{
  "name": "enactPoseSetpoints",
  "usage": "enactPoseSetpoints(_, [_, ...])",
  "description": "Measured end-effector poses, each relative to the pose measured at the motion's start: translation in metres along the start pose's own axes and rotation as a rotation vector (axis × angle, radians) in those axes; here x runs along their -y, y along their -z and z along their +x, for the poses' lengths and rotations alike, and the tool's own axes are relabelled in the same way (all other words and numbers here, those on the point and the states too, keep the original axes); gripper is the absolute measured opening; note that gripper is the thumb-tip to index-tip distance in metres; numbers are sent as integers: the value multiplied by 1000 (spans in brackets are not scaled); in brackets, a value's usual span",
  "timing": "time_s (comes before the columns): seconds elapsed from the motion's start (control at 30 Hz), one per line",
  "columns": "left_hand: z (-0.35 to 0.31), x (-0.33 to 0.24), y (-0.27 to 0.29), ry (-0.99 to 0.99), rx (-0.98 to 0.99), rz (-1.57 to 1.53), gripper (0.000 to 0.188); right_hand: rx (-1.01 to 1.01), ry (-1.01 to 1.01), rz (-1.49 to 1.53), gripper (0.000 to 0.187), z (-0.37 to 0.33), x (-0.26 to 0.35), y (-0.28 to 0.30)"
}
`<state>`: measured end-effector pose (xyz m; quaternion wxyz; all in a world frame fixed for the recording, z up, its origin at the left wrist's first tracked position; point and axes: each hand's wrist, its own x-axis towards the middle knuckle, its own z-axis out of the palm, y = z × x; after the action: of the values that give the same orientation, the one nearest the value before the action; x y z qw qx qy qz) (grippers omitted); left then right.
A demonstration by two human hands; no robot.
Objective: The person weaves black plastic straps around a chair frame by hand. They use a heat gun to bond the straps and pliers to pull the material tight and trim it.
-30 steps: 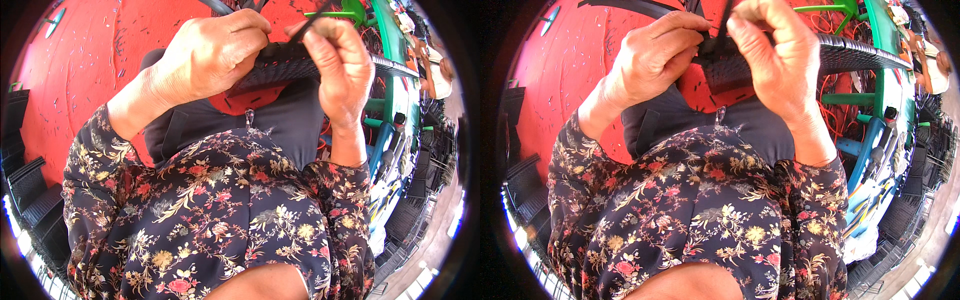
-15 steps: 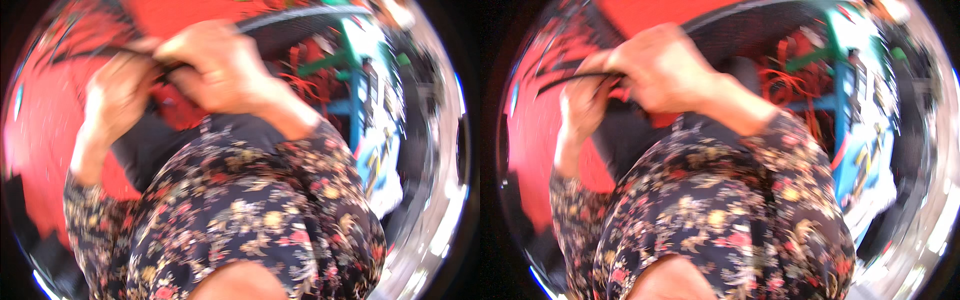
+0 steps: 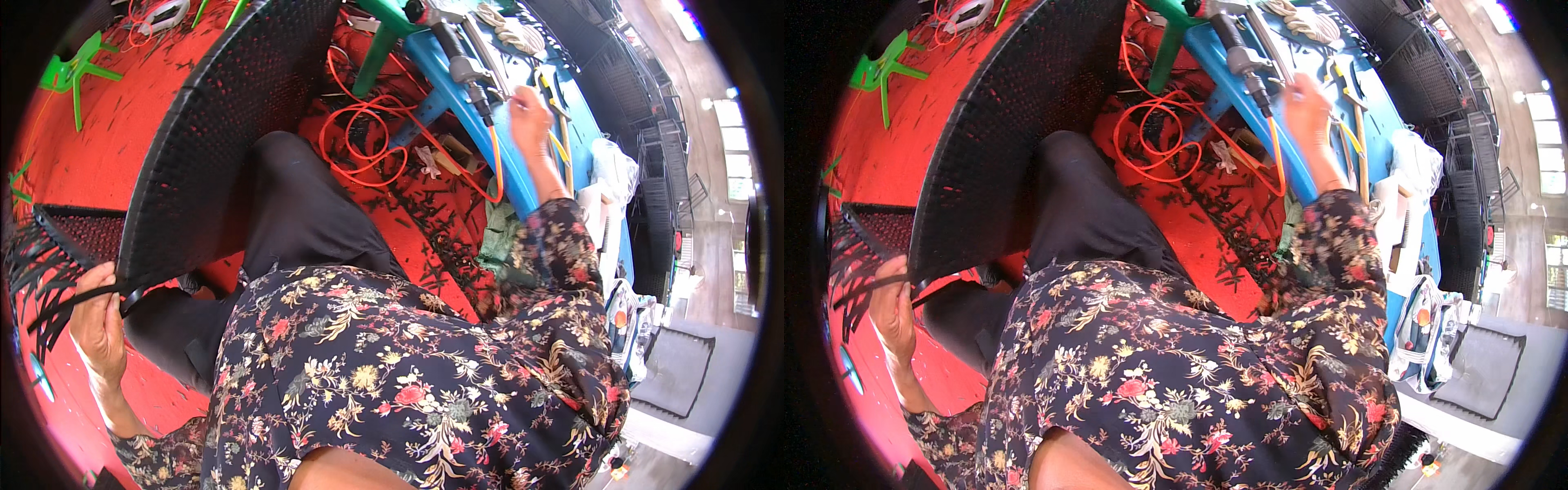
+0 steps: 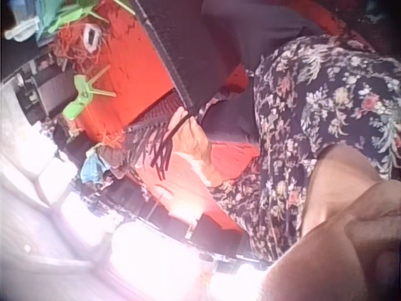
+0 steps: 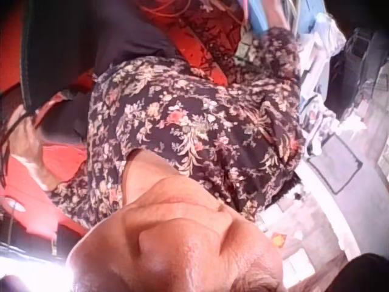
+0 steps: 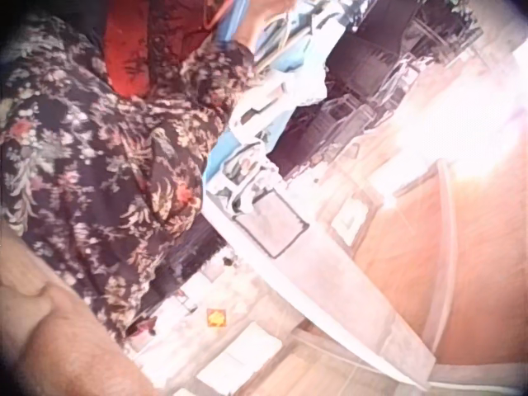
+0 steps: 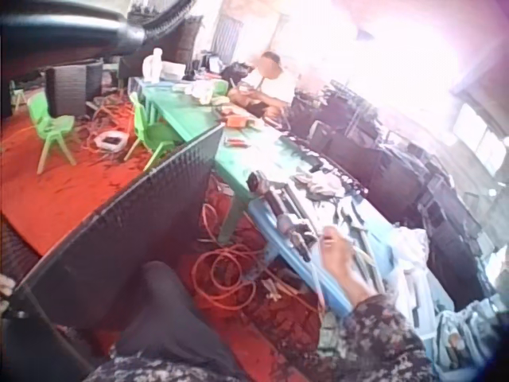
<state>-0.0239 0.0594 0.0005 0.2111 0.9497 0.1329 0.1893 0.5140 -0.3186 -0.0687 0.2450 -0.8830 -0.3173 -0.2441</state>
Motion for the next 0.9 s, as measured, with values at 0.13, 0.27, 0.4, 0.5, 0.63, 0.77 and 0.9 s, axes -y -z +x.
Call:
enactPoseSetpoints(0.13, [-6, 4, 9, 13, 20, 4, 24, 150, -372, -500, 28, -7, -143, 75])
enactPoseSetpoints(0.27, [-15, 13, 17, 46, 40, -3, 22, 495, -470, -530, 29, -31, -145, 89])
enactPoseSetpoints(0.4, [-39, 30, 22, 73, 26, 55, 19, 589, -468, -633, 38, -47, -109, 50])
enactPoseSetpoints(0.5, [-37, 23, 15, 97, 13, 66, 20, 607, -472, -650, 38, -54, -112, 51])
enactPoseSetpoints(0.63, [-16, 4, 4, -35, -100, 161, 9, 695, -409, -675, 39, -64, -167, 55])
enactPoseSetpoints(0.77, [-12, 6, -5, -134, -231, 55, 16, 754, -347, -794, 39, -28, -203, 78])
enactPoseSetpoints(0.9, [-9, -3, -7, -53, -267, -42, 32, 769, -65, -627, 40, 53, -165, 95])
